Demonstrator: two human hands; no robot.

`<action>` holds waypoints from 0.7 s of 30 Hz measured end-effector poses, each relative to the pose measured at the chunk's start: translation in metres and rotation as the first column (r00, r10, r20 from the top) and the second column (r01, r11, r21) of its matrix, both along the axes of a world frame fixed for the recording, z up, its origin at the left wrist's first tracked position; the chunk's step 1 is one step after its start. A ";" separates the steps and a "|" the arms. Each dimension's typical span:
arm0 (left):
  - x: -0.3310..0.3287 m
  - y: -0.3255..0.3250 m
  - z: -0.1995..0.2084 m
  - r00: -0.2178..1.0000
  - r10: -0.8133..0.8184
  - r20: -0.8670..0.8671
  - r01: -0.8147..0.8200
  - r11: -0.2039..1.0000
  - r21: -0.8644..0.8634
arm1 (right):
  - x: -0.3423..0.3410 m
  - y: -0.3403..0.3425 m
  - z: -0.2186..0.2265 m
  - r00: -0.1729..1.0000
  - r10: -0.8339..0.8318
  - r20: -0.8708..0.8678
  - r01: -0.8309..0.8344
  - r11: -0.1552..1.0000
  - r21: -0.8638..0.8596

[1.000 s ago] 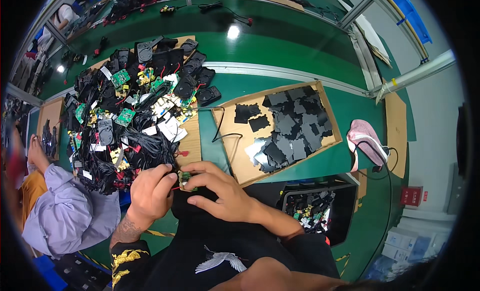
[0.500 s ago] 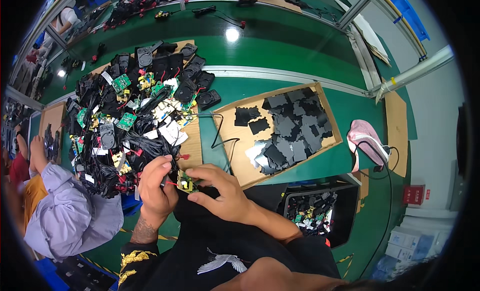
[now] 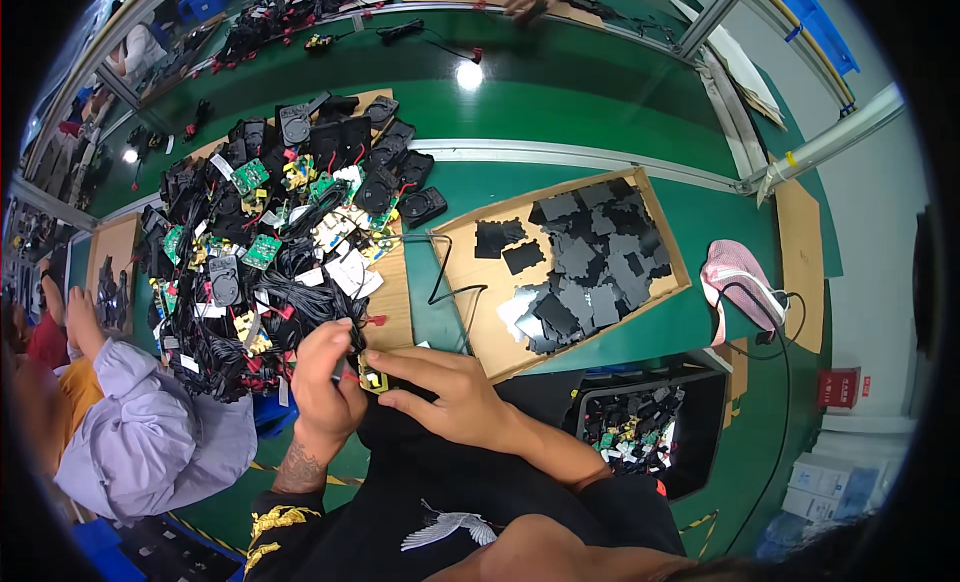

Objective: Assembling electronic components onto circuit boards at a manual assembly station.

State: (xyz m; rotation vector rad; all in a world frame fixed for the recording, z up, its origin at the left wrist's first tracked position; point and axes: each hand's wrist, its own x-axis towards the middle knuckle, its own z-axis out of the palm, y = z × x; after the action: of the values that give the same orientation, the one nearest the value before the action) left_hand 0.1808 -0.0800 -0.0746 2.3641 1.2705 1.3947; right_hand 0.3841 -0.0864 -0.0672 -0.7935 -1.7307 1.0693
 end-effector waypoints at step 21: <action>0.041 0.009 0.020 0.977 -0.193 -0.093 0.199 0.978 0.061 | 0.032 -0.024 0.003 0.984 -0.166 -0.070 0.170 0.984 0.053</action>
State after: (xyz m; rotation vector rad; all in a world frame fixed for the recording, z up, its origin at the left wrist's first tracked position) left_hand 0.2217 -0.0713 -0.0547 2.5415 0.9877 1.3107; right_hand 0.4164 -0.1105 -0.0639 -0.8429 -1.6021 0.9167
